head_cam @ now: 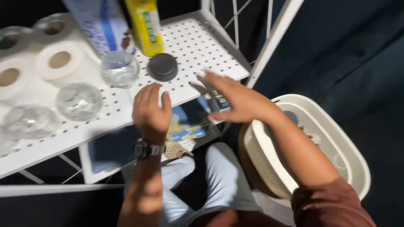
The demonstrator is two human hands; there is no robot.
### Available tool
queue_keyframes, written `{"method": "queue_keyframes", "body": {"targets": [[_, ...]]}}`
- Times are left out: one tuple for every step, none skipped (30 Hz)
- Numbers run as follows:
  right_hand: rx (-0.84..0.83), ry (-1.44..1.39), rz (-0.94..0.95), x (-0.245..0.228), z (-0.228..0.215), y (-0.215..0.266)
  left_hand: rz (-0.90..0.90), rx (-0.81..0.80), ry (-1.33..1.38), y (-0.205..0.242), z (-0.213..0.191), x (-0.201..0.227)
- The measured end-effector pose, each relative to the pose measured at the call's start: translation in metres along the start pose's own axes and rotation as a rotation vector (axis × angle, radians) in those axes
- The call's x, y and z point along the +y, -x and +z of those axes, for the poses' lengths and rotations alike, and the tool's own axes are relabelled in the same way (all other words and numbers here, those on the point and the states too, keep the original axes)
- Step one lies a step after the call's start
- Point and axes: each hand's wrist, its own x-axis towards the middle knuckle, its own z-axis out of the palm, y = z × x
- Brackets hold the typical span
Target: The person organizes a white perforated shelf by placing clear glass jars, dark circular lids, and clear pump bottles from a white basket onto the shelf. The person arranges the jars in a row, stacks the lids, and lines up the pump bottles next to existing items.
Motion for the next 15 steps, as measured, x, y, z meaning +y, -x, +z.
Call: {"method": "queue_keyframes", "body": {"targets": [[-0.001, 0.017, 0.016, 0.011, -0.009, 0.029, -0.003, 0.003, 0.023, 0.009, 0.0, 0.024], [-0.053, -0.077, 0.065, 0.02, -0.019, 0.054, -0.055, 0.125, 0.161, 0.014, -0.003, 0.045], [-0.104, -0.171, 0.114, 0.028, -0.029, 0.079, -0.108, 0.247, 0.3, 0.019, -0.007, 0.066], [-0.103, -0.17, 0.124, 0.051, -0.03, 0.099, -0.109, 0.242, 0.309, 0.026, -0.002, 0.099], [-0.106, -0.243, 0.285, 0.075, -0.031, 0.12, -0.096, 0.172, 0.52, 0.034, 0.004, 0.132], [-0.107, -0.318, 0.452, 0.098, -0.033, 0.146, -0.085, 0.095, 0.734, 0.044, 0.009, 0.168], [-0.107, -0.32, 0.47, 0.119, -0.034, 0.158, -0.092, 0.084, 0.746, 0.058, 0.032, 0.189], [-0.114, -0.062, 0.671, 0.138, -0.03, 0.174, -0.037, -0.054, 0.824, 0.076, 0.053, 0.209], [-0.124, 0.202, 0.863, 0.156, -0.026, 0.192, 0.019, -0.192, 0.9, 0.095, 0.073, 0.231], [-0.116, 0.201, 0.877, 0.194, -0.015, 0.214, 0.026, -0.2, 0.913, 0.105, 0.087, 0.244], [-0.194, 0.513, 0.922, 0.23, -0.004, 0.236, 0.116, -0.422, 0.826, 0.114, 0.1, 0.257], [-0.284, 0.822, 0.946, 0.267, 0.011, 0.257, 0.2, -0.64, 0.723, 0.125, 0.111, 0.268], [-0.287, 0.815, 0.956, 0.265, 0.015, 0.26, 0.202, -0.65, 0.728, 0.118, 0.115, 0.277], [-0.218, 0.723, 0.969, 0.264, 0.022, 0.261, 0.256, -0.935, 0.622, 0.111, 0.118, 0.284], [-0.148, 0.631, 0.98, 0.262, 0.028, 0.262, 0.309, -1.213, 0.502, 0.104, 0.122, 0.291]]}}
